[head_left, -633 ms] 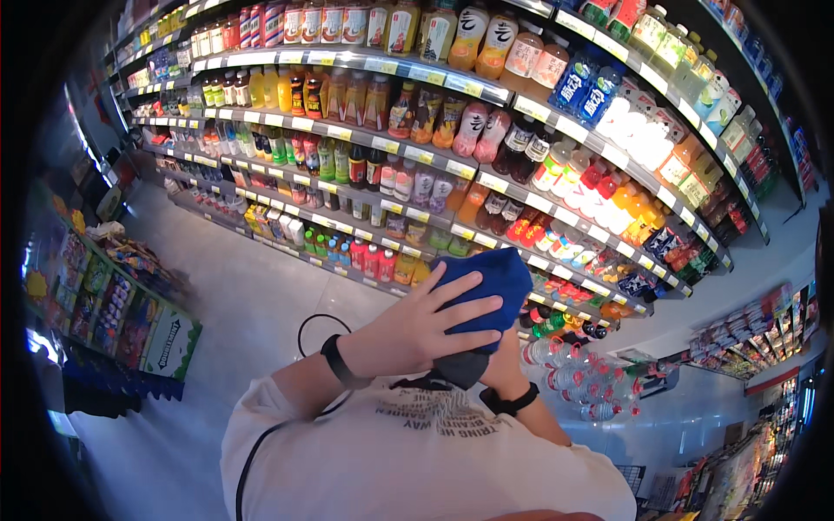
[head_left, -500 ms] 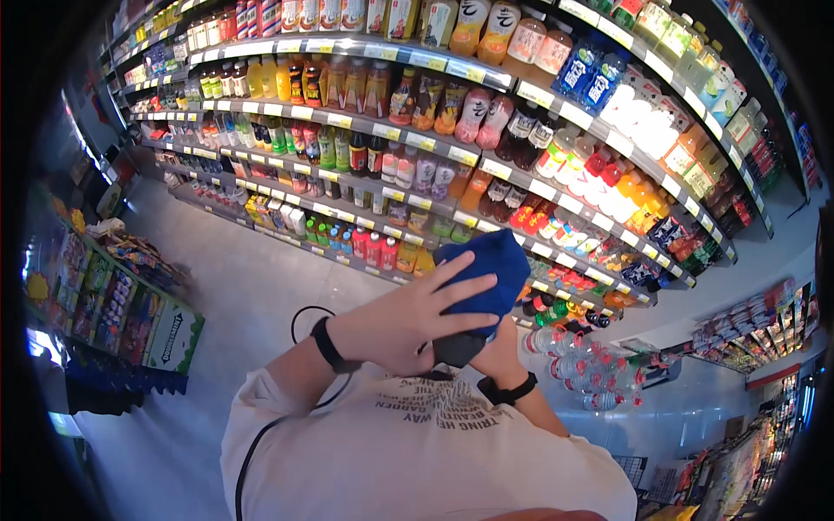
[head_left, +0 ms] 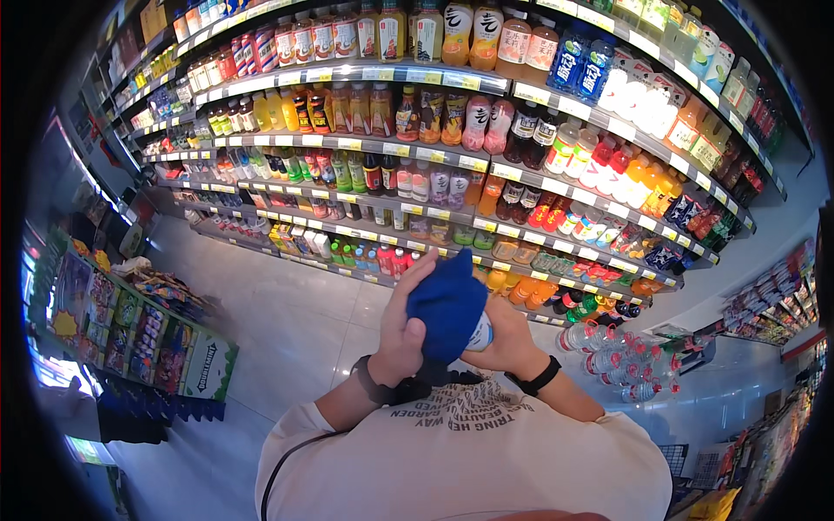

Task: The person takes a drink bottle from a shopping cart, wipes the bottle with a cloth, and places the bottle onto a supermarket shelf.

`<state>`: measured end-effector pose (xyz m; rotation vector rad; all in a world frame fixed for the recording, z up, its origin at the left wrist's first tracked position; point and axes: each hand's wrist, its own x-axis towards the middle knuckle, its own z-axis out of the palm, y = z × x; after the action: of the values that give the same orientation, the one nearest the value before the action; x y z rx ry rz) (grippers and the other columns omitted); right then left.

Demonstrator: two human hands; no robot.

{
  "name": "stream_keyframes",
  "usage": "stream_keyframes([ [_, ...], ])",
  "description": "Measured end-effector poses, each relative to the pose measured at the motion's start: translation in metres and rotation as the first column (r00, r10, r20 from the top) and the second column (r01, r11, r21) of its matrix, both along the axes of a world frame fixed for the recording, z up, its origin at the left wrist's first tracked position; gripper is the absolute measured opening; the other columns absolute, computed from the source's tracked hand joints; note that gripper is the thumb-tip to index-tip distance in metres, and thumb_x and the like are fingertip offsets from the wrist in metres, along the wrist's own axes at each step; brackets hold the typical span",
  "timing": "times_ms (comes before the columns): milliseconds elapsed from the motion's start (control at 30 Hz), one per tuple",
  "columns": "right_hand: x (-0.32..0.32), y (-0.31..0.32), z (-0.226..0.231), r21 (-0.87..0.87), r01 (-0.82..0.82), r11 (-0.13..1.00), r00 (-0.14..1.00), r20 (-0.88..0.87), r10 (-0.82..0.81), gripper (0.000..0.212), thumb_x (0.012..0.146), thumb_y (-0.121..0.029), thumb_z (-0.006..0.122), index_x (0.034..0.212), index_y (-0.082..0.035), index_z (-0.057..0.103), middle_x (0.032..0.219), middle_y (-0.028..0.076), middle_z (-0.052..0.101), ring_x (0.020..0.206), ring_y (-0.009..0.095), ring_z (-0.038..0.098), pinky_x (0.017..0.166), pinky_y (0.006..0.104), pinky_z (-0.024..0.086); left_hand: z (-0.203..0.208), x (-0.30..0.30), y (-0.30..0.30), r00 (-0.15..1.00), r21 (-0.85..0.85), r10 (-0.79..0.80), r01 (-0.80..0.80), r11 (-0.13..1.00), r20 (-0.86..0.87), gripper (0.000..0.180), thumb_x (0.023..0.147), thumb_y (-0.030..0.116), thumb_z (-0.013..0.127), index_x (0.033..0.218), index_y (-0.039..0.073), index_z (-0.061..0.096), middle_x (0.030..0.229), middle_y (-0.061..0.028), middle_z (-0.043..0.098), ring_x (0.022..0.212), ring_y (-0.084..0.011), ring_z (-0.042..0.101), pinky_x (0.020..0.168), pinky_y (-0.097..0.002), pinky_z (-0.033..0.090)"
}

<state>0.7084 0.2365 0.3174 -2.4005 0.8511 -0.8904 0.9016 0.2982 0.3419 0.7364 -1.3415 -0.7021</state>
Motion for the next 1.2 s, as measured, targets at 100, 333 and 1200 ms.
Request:
stream_keyframes([
  [100, 0.004, 0.005, -0.001, 0.077, -0.051, 0.996, 0.999, -0.013, 0.053, 0.061, 0.058, -0.031, 0.083, 0.109, -0.008, 0.062, 0.095, 0.014, 0.064, 0.090, 0.033, 0.063, 0.077, 0.0417, 0.052, 0.003, 0.006, 0.007, 0.988, 0.101, -0.031, 0.046, 0.994, -0.154, 0.086, 0.090, 0.064, 0.051, 0.139, -0.005, 0.037, 0.139, -0.0198, 0.045, 0.127, -0.0282, 0.048, 0.107, -0.0402, 0.037],
  [333, 0.010, 0.004, -0.014, 0.133, -0.333, 0.933, 0.932, -0.103, 0.347, 0.061, 0.060, -0.034, 0.082, 0.111, -0.011, 0.060, 0.098, 0.012, 0.064, 0.091, 0.034, 0.063, 0.077, 0.0416, 0.052, -0.004, 0.036, -0.008, 0.805, -0.046, -0.580, 0.579, 0.814, -0.127, 0.065, 0.073, 0.051, 0.079, 0.113, 0.001, 0.064, 0.106, -0.0212, 0.066, 0.113, -0.0406, 0.059, 0.099, -0.0544, 0.044],
  [1200, -0.033, -0.007, -0.017, 0.230, -0.020, 0.973, 1.000, 0.014, 0.017, 0.059, 0.060, -0.029, 0.079, 0.113, -0.011, 0.062, 0.102, 0.014, 0.066, 0.094, 0.033, 0.065, 0.084, 0.0390, 0.052, 0.006, -0.020, -0.024, 0.828, -0.364, 0.307, -0.136, 0.922, 0.469, 0.044, 0.066, 0.022, 0.085, 0.105, 0.010, 0.067, 0.111, -0.0099, 0.064, 0.109, -0.0340, 0.060, 0.090, -0.0423, 0.051],
])
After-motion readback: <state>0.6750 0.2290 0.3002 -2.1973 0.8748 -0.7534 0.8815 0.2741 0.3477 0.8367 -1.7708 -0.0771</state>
